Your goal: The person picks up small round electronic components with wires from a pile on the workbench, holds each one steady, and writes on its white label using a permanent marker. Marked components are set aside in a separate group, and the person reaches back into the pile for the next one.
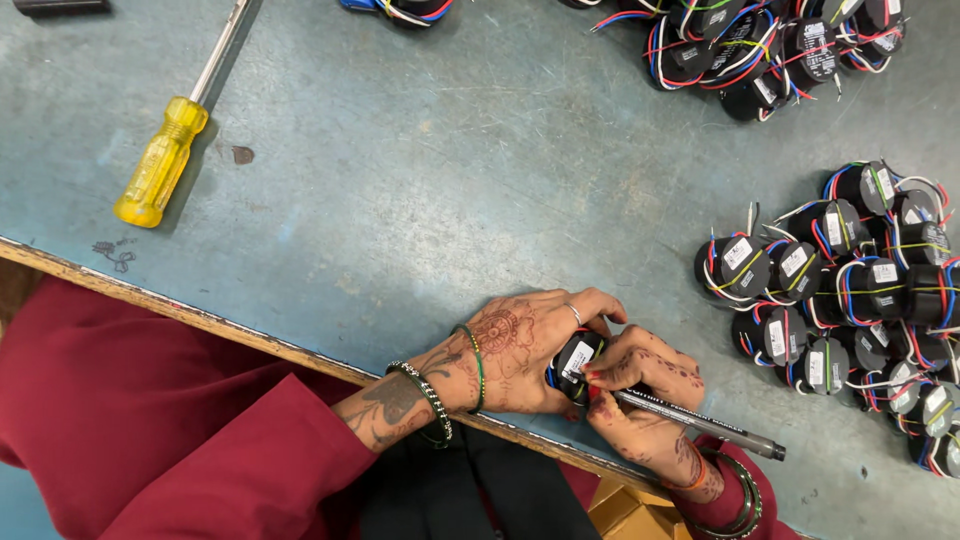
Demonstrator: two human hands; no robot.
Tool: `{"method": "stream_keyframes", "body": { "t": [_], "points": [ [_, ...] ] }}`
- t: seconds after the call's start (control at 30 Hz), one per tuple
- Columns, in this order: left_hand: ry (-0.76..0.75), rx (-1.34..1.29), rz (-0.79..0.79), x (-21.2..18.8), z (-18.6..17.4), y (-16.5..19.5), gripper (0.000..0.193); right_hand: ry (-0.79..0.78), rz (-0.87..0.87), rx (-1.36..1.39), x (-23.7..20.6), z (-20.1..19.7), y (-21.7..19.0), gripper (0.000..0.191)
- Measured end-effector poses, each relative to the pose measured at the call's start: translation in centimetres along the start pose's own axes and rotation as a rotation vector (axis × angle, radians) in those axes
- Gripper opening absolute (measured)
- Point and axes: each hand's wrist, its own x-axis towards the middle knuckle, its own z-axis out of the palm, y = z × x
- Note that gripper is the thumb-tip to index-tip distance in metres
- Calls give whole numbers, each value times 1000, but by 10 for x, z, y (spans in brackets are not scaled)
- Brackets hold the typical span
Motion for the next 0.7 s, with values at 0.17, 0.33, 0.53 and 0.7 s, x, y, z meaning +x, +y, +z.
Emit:
{"method": "stream_keyframes", "body": {
  "t": [0.17,0.33,0.53,0.7],
  "points": [
    [-9,-12,-2,1,-1,1,88,29,-14,-9,1,2,1,14],
    [-19,-16,-8,0,-1,0,88,18,1,8,0,1,1,15],
    [-10,-4,-4,1,-1,1,88,40,3,14,0,0,2,15],
    [-20,4,-30,2,0,1,86,46,-2,10,0,0,2,15]
  ]
}}
